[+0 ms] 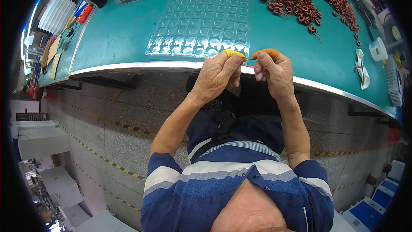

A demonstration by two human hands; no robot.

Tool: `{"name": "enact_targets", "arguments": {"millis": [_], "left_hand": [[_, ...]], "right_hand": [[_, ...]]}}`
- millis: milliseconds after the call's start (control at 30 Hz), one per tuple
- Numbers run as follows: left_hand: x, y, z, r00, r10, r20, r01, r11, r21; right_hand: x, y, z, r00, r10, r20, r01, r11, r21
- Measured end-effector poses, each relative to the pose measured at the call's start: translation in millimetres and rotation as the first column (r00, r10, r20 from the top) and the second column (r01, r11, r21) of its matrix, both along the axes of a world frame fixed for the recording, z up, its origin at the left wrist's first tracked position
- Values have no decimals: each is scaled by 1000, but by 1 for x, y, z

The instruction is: Placing copper-wound toroidal inductors into individual slots of a plastic blister tray on a workbench.

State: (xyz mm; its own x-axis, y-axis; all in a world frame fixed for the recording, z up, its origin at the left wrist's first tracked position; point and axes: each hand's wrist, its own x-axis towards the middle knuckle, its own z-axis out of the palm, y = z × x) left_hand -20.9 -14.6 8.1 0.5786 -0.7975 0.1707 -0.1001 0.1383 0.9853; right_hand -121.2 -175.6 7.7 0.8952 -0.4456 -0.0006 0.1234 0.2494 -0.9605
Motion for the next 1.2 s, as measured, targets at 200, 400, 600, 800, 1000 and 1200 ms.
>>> {"name": "enact_targets", "arguments": {"millis": [200, 400, 600, 800, 1000, 1200], "left_hand": [[-8, 2, 4, 1000, -21, 13, 21, 1000, -5], [-11, 4, 3, 955, -99, -280, 77, 993, -90], [-13, 0, -1, 950, -143, -276, 109, 985, -135], [-17, -3, 1, 983, -46, -178, 40, 998, -40], [-11, -6, 6, 982, 75, 174, -81, 996, 31], [-4, -3, 15, 740, -10, 672, -99, 987, 124]], "right_hand": [[4, -2, -7, 999, 43, -16, -40, 988, 151], [2, 2, -5, 998, 55, 26, -59, 979, 194], [-2, -1, -5, 994, 68, 87, -85, 975, 205], [-2, 10, 1, 993, -54, 104, 66, 992, -108], [-14, 2, -9, 989, -127, 80, 125, 992, 30], [-12, 11, -1, 1000, 5, 20, -7, 996, 89]]}}
